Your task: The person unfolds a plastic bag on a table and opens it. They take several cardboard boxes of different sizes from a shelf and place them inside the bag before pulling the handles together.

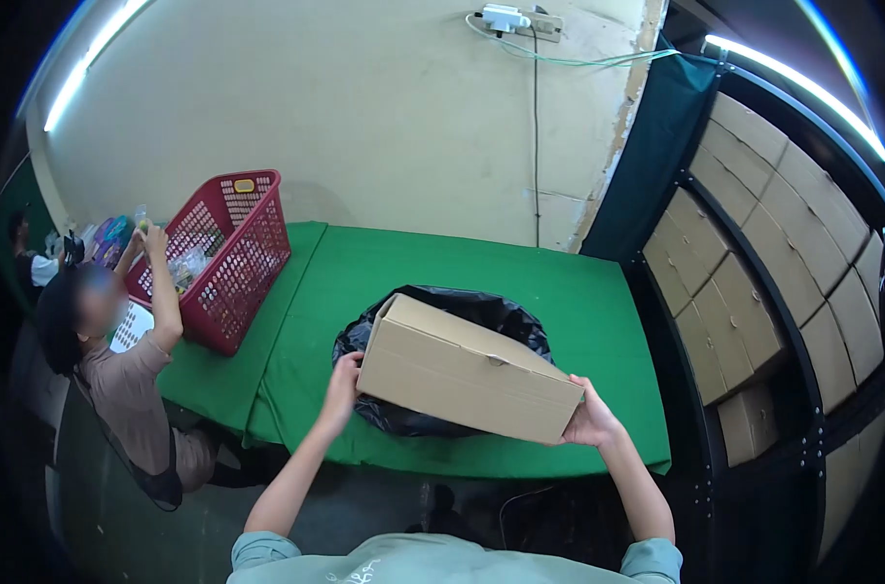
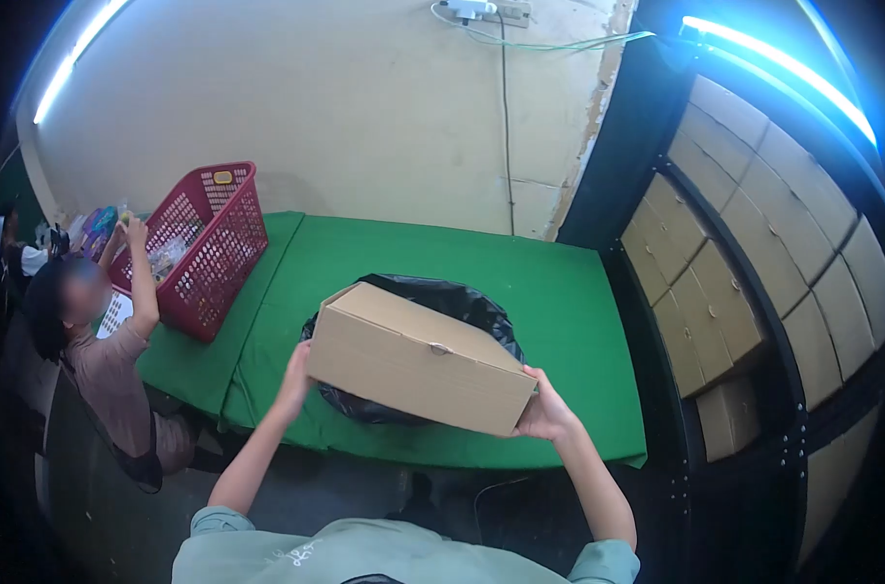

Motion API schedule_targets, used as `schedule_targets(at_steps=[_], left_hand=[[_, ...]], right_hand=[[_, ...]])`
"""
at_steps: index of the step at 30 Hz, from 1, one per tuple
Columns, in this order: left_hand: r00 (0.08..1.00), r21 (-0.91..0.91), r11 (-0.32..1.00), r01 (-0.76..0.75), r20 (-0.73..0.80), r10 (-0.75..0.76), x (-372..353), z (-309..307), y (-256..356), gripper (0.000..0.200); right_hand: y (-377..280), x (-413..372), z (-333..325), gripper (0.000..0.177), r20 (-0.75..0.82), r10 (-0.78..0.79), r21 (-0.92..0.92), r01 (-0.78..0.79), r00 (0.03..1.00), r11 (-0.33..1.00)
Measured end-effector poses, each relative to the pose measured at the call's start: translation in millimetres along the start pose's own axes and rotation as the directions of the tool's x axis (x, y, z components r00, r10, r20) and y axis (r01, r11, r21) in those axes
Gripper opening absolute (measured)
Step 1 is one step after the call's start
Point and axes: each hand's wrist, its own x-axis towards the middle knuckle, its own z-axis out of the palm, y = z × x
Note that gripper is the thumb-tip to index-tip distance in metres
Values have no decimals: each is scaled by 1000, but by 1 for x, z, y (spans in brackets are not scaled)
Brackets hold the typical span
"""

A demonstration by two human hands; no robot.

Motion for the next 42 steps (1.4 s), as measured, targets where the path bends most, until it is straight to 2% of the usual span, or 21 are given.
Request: schedule_targets(at_steps=[1, 2, 3, 4, 6, 9, 12, 14, 15, 18, 19, 20, 21, 23, 27, 30, 31, 34, 35, 38, 42], left_hand=[[992, 284, 952, -118, 71, 102, 1, 7, -7, 43], [970, 536, 810, -237, 172, 169, 0, 17, -13, 40], [909, 669, 616, -415, 334, 250, -3, 27, -15, 46], [817, 727, 374, -577, 504, 280, -6, 39, -16, 53], [744, 684, 301, -665, 571, 347, -16, 74, -6, 62], [767, 760, 115, -639, 619, 171, 1, 101, -25, 64], [834, 828, 98, -552, 550, 42, 22, 126, -55, 65], [810, 797, 170, -580, 586, 20, 23, 141, -70, 63], [846, 815, 293, -500, 532, -36, 17, 153, -59, 60], [840, 788, 347, -508, 542, 1, 9, 178, -81, 52], [861, 735, 477, -482, 499, 100, 8, 185, -99, 49], [877, 658, 596, -461, 441, 192, 9, 191, -123, 46], [889, 558, 700, -445, 368, 272, 10, 196, -121, 43], [845, 537, 666, -517, 444, 298, 8, 200, -117, 40], [752, 494, 595, -634, 573, 325, -8, 193, -60, 33], [566, 506, 322, -801, 815, 127, -22, 179, -66, 26], [576, 515, 314, -798, 805, 143, -30, 177, -46, 19], [495, 451, 236, -861, 850, 179, -35, 163, -41, 8], [474, 418, 241, -876, 840, 265, -37, 157, -36, 6], [504, 431, 290, -854, 823, 261, -39, 143, -31, 7], [573, 493, 336, -802, 794, 203, -34, 124, -4, 18]], right_hand=[[-5, 10, -3, 76, 31, -2, -30, 3, 1000, 1000], [-8, 19, -8, 77, 63, -2, -55, 6, 998, 998], [-11, 27, -9, 79, 94, -4, -78, 11, 996, 997], [-13, 34, -7, 79, 71, 4, -98, 3, 997, 995], [-24, 47, -1, 81, 21, 11, -144, -8, 1000, 990], [-42, 72, -3, 82, 41, 69, -143, -63, 997, 988], [-54, 87, -1, 81, 72, 99, -187, -84, 992, 979], [-59, 86, 6, 80, 83, 110, -238, -87, 990, 967], [-60, 84, 9, 80, 88, 116, -261, -90, 989, 961], [-61, 82, 17, 80, 102, 146, -321, -106, 984, 941], [-62, 81, 22, 74, 47, 155, -335, -131, 987, 933], [-63, 81, 23, 74, 61, 173, -336, -143, 983, 931], [-64, 80, 23, 74, 73, 190, -337, -155, 979, 928], [-66, 80, 20, 72, 102, 243, -316, -200, 965, 928], [-69, 72, 29, 71, 71, 284, -301, -251, 956, 920], [-78, 85, 27, 70, 106, 285, -323, -238, 953, 916], [-79, 92, 26, 70, 89, 271, -329, -229, 958, 916], [-78, 127, 10, 71, 20, 261, -298, -243, 965, 923], [-81, 131, 11, 71, 24, 242, -298, -224, 970, 928], [-79, 163, -4, 71, -79, 201, -251, -215, 976, 944], [-73, 172, -6, 73, -109, 131, -389, -164, 985, 907]])
